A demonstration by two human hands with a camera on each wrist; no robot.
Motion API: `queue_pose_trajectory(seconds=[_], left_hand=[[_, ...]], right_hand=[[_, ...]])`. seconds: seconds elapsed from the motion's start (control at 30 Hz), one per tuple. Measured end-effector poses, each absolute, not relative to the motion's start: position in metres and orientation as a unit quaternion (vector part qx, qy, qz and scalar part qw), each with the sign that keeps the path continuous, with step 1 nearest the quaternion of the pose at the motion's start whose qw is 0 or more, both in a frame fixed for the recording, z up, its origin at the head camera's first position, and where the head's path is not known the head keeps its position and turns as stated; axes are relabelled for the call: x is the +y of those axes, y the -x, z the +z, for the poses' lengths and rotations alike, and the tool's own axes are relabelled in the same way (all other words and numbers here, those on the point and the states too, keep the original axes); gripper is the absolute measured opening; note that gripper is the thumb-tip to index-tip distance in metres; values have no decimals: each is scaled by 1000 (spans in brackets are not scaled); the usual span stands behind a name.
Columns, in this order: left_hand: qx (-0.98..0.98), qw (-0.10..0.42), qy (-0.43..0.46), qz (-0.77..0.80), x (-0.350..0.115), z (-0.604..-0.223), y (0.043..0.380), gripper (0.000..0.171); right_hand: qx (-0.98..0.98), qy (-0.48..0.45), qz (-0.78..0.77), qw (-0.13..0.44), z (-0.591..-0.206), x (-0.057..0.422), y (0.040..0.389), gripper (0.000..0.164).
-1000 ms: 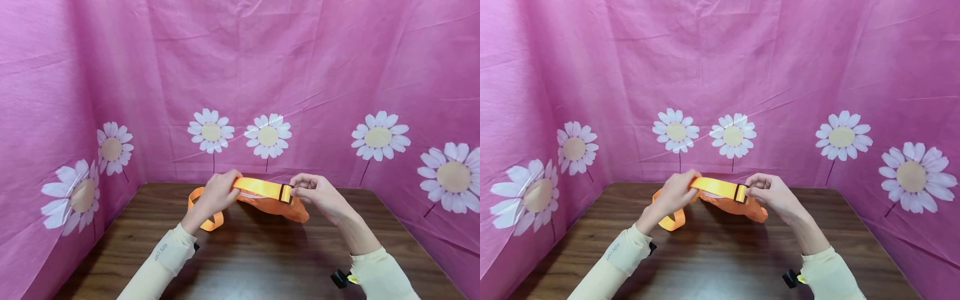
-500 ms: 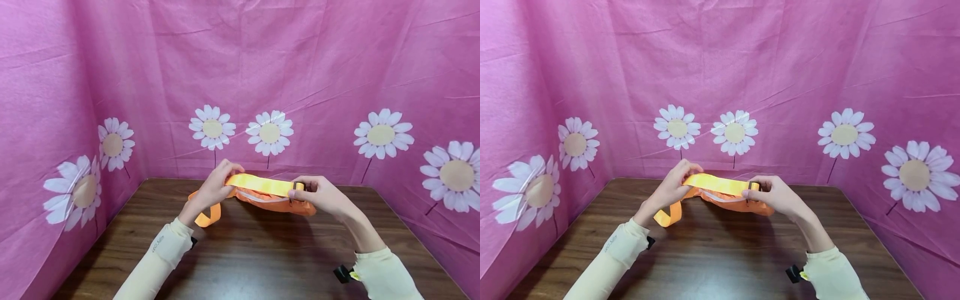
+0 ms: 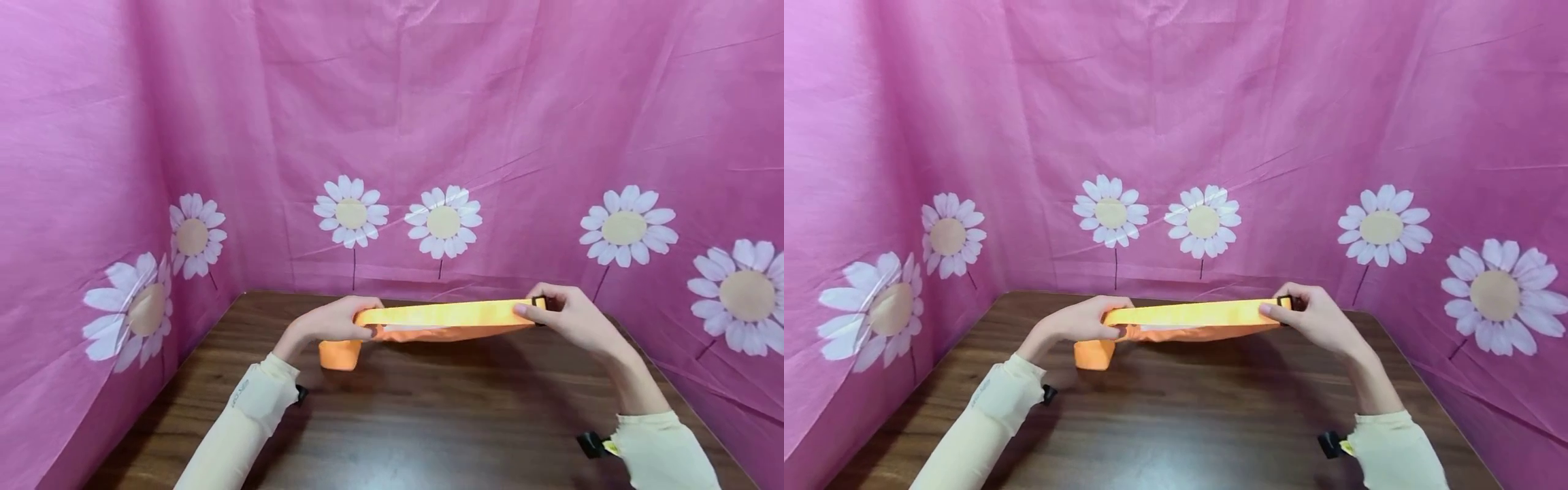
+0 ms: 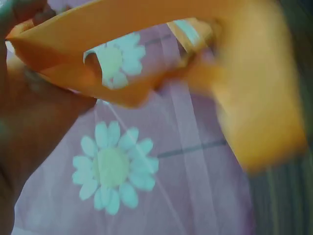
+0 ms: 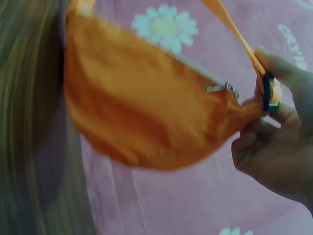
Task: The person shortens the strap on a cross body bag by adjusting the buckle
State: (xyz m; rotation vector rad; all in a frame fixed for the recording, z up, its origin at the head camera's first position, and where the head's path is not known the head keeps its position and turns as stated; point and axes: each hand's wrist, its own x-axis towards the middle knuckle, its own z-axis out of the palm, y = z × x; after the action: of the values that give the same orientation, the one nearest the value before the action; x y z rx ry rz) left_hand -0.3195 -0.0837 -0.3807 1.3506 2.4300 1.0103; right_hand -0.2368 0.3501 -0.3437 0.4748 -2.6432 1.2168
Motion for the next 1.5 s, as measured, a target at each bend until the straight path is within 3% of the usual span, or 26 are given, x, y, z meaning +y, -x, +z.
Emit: queue_pose_trajectory(seconds=[0.2, 0.53, 0.67, 0.8, 0.9, 1.0, 1.13, 1.23, 1.43, 1.5], left_hand=[[852, 25, -410, 324, -115, -386, 325, 41], [837, 61, -403, 366, -141, -390, 325, 51], [781, 145, -423, 435, -142, -389, 315, 38], [648, 283, -470, 528, -143, -382, 308, 47], [568, 378, -484, 548, -139, -377, 304, 55], [595, 402, -452, 529, -132, -378, 299, 52], [720, 339, -422, 434, -111, -388, 288, 49], [782, 275, -413, 377, -81, -392, 279, 68], [840, 83, -380, 379, 6, -375, 272, 100], [831, 40, -375, 409, 37, -367, 272, 101]], right_hand=[[-908, -179, 373, 73, -355, 378, 240, 19], [-896, -205, 394, -17, -363, 403, 249, 23], [-869, -230, 435, -50, -368, 402, 249, 16], [-863, -225, 449, -53, -372, 400, 246, 18], [-882, -179, 436, -16, -374, 399, 245, 25], [-887, -139, 439, 30, -371, 398, 245, 30], [-874, -129, 464, 67, -359, 395, 245, 31], [-874, -139, 458, 83, -343, 386, 243, 31], [-892, -150, 410, 117, -305, 348, 249, 37], [-895, -153, 399, 127, -296, 336, 252, 40]])
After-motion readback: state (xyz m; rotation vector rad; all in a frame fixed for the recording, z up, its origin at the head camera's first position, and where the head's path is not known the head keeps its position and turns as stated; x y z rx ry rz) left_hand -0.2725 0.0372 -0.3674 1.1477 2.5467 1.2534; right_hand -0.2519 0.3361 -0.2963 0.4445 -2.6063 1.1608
